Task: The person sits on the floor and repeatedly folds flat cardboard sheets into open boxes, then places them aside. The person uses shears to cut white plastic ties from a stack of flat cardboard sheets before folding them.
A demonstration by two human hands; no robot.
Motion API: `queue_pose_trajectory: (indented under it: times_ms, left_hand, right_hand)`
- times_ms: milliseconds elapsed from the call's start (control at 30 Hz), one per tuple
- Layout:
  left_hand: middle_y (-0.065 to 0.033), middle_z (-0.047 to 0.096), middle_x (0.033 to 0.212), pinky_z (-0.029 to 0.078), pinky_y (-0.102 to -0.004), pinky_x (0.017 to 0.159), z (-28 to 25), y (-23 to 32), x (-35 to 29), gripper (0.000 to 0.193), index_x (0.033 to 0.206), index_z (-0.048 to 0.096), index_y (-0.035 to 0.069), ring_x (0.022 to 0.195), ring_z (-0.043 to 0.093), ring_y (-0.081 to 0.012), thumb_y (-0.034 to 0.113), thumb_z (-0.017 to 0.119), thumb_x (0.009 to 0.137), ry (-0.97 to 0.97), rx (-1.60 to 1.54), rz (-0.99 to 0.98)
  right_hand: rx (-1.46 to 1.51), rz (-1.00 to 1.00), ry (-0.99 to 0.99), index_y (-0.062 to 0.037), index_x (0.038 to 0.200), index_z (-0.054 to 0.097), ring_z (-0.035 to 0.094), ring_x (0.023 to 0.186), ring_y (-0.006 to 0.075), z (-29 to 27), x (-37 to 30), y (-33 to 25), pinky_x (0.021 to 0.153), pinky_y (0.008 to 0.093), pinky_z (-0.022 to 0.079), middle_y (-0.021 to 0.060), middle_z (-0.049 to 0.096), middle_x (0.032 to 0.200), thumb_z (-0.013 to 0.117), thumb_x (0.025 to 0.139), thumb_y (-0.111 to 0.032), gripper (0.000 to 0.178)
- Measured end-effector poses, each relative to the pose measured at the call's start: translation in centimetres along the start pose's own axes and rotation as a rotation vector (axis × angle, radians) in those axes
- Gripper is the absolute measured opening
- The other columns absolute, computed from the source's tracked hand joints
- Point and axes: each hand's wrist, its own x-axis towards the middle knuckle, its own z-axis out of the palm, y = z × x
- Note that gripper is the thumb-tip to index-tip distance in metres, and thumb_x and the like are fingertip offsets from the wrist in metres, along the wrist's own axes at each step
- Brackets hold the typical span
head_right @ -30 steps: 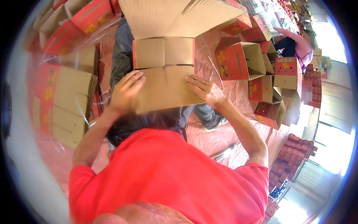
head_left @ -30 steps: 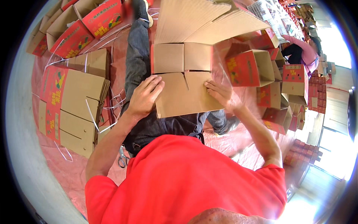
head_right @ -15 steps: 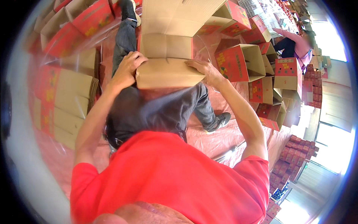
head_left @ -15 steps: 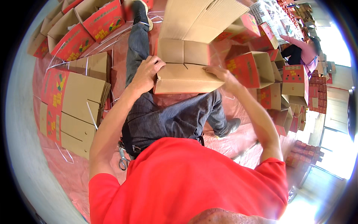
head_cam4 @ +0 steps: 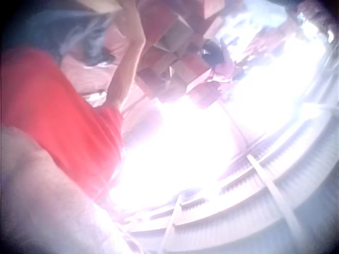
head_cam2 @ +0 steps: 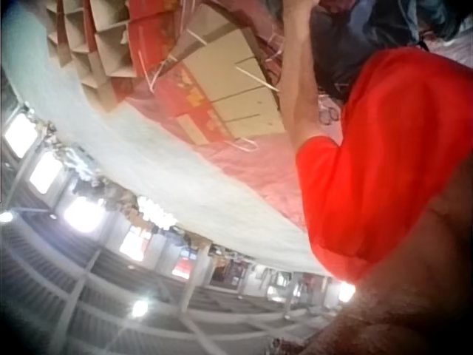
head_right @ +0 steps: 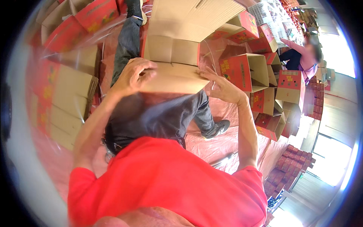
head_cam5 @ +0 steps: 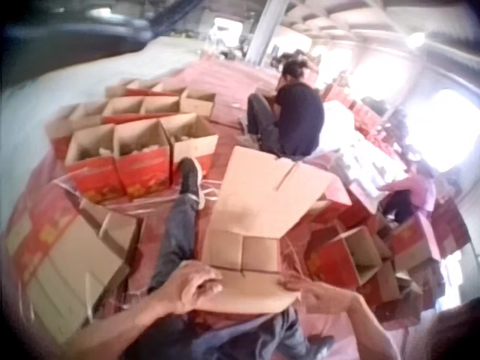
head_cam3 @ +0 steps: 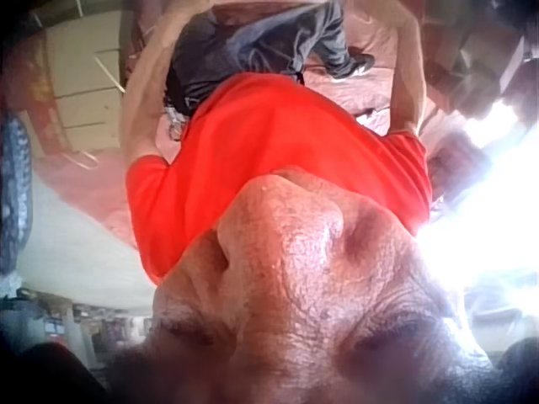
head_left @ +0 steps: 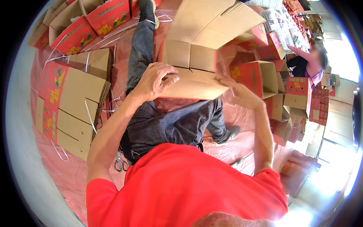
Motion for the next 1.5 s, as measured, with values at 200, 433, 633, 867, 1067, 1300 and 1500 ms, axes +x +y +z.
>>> queue_pose_trajectory:
  times_ms: [200,433,633,867,1067,1300,1500]
  left_hand:
    - [-0.0237,0.066,0.135,0.046,-0.0463,0.109,2.6,-4.5,1.0,0.047,0.127,0.070,0.002,0.127,0.062,-0.0400,0.037,0.077,0.097,0.158,0.326,0.021]
    - [-0.0353,0.033,0.167,0.028,-0.0598,0.126,7.1,-8.1,1.3,0.105,0.169,0.021,-0.001,0.154,0.039,-0.0456,0.046,0.078,0.095,0.384,-0.055,-0.453]
    - [-0.0359,0.039,0.164,0.028,-0.0459,0.129,1.3,-6.1,8.9,0.098,0.163,0.029,-0.013,0.154,0.039,-0.0451,0.053,0.067,0.102,0.428,-0.155,-0.143]
    - [-0.0084,0.069,0.122,0.052,-0.0392,0.096,-3.4,0.2,16.3,0.058,0.128,0.068,0.000,0.109,0.062,-0.0171,0.053,0.058,0.107,0.141,-1.020,-0.578]
    - [-0.0206,0.048,0.157,0.039,-0.0451,0.122,-1.3,4.8,3.3,0.102,0.164,0.030,-0.003,0.145,0.049,-0.0260,0.033,0.086,0.086,0.169,-0.992,-0.643]
    - [-0.0159,0.063,0.142,0.046,-0.0428,0.120,-1.1,3.1,5.7,0.074,0.154,0.037,-0.005,0.131,0.064,-0.0260,0.001,0.078,0.093,0.024,-1.319,-0.565]
    - [-0.0273,0.051,0.158,0.041,-0.0450,0.123,-1.4,-0.5,9.0,0.111,0.168,0.016,-0.008,0.144,0.054,-0.0337,0.021,0.088,0.088,0.159,-0.555,-0.282]
  right_hand:
    - [-0.218,0.157,0.377,-0.0011,0.152,0.053,0.045,0.151,0.0355,5.4,4.5,6.3,0.126,0.0423,0.033,0.0149,0.050,0.162,0.073,0.103,-0.032,0.062]
    - [0.544,0.510,0.696,0.0057,0.148,0.055,0.056,0.135,0.0297,11.0,8.7,10.1,0.110,0.0443,0.048,0.0239,0.054,0.153,0.073,0.102,-0.048,0.073]
    - [0.400,0.446,0.662,0.0062,0.146,0.058,0.070,0.116,0.0266,10.8,7.4,8.7,0.097,0.0398,0.056,0.0212,0.072,0.127,0.071,0.102,-0.052,0.075]
    - [0.245,0.458,0.740,0.0065,0.145,0.059,0.071,0.115,0.0288,11.0,7.6,8.4,0.097,0.0414,0.056,0.0232,0.073,0.127,0.068,0.102,-0.052,0.073]
    - [0.362,0.419,0.656,0.0055,0.146,0.058,0.069,0.120,0.0344,11.0,7.6,10.7,0.100,0.0444,0.055,0.0261,0.071,0.130,0.069,0.102,-0.048,0.070]
    - [0.071,0.268,0.707,0.0017,0.144,0.060,0.065,0.126,0.0383,11.1,7.2,11.6,0.106,0.0483,0.051,0.0274,0.067,0.134,0.069,0.102,-0.037,0.058]
    - [-0.040,0.166,0.655,-0.0015,0.142,0.061,0.062,0.132,0.0415,10.5,8.0,10.9,0.111,0.0516,0.048,0.0286,0.065,0.138,0.068,0.102,-0.028,0.049]
